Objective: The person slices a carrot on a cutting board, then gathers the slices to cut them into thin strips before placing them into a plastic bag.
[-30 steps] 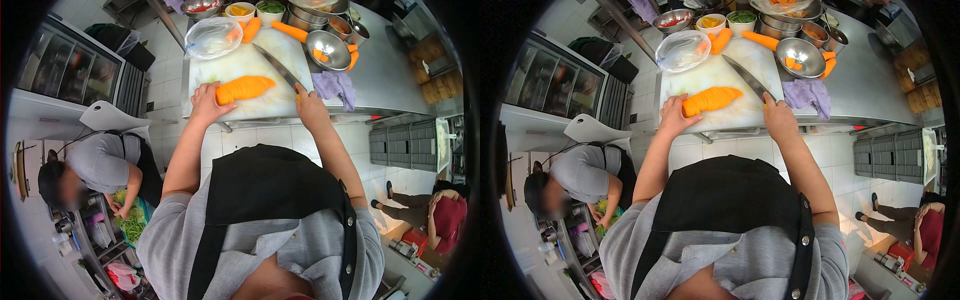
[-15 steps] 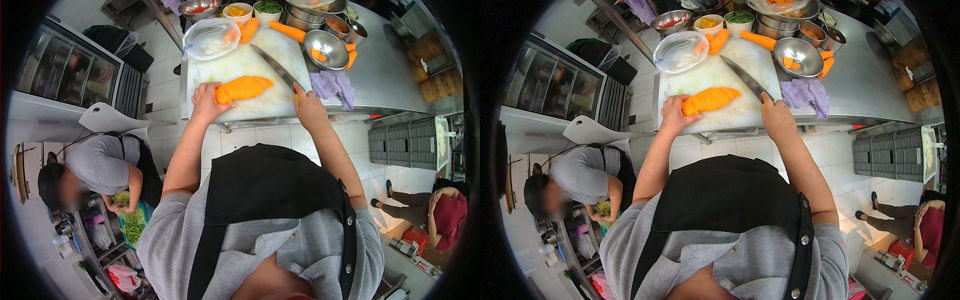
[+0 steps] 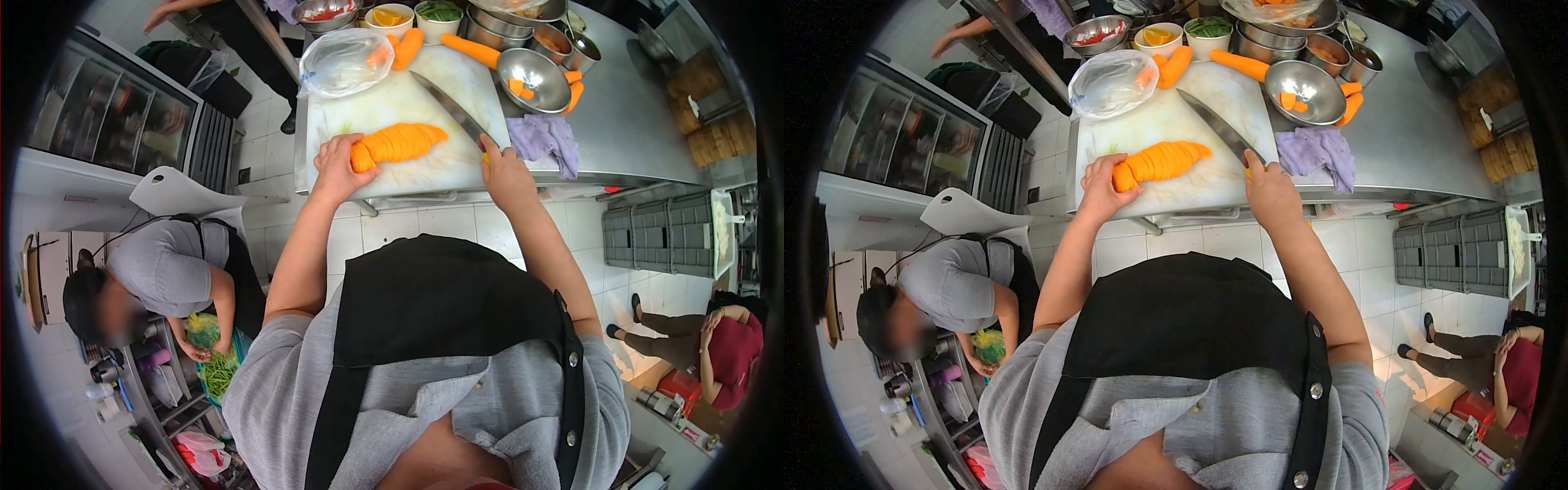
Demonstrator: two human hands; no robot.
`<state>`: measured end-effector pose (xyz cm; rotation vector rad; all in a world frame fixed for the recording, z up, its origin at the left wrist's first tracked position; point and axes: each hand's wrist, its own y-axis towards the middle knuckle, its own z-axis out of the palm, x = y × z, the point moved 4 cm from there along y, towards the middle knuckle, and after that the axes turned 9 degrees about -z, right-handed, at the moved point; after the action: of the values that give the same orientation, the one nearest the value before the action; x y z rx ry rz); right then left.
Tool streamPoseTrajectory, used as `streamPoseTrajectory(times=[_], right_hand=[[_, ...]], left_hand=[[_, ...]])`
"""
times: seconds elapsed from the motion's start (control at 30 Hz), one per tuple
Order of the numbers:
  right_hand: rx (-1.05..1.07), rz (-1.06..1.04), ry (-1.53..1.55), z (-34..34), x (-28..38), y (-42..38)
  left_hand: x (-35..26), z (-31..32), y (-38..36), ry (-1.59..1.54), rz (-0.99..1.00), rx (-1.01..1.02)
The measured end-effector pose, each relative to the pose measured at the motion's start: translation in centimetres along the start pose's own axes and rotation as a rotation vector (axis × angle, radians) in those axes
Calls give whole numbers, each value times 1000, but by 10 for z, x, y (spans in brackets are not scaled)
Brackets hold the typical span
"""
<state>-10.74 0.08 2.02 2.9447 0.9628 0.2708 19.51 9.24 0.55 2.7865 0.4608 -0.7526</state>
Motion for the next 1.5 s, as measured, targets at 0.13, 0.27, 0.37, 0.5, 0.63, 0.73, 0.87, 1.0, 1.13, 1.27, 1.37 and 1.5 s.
streamPoseTrajectory(times=[0.13,0.27,0.37,0.5,0.63,0.73,0.87,1.0,1.13,1.27,1.37,1.5], right_hand=[[38,28,0,2,-1,1],[50,36,-4,1,0,1],[51,36,-4,2,-1,2],[56,41,-7,1,0,2],[52,35,-14,1,0,2],[51,29,-24,1,0,1],[37,17,-20,4,-2,1],[47,26,-15,4,-2,2],[43,29,-3,3,-1,1],[43,31,3,2,-1,1],[34,30,-10,5,-3,2],[30,29,-27,4,-1,1]], left_hand=[[0,-1,-1,-32,5,-15],[0,2,0,-31,6,-28],[1,3,2,-24,-18,-10],[-1,-4,-1,-67,-26,18],[8,-4,-4,-89,28,-10],[16,-1,-1,-139,58,-34],[14,-4,-2,-182,24,-16],[15,-3,-4,-196,-22,26],[17,-1,-8,-127,52,-8],[14,-1,-13,-18,140,-72],[13,-1,-16,22,187,-118],[12,-1,-18,31,178,-113]])
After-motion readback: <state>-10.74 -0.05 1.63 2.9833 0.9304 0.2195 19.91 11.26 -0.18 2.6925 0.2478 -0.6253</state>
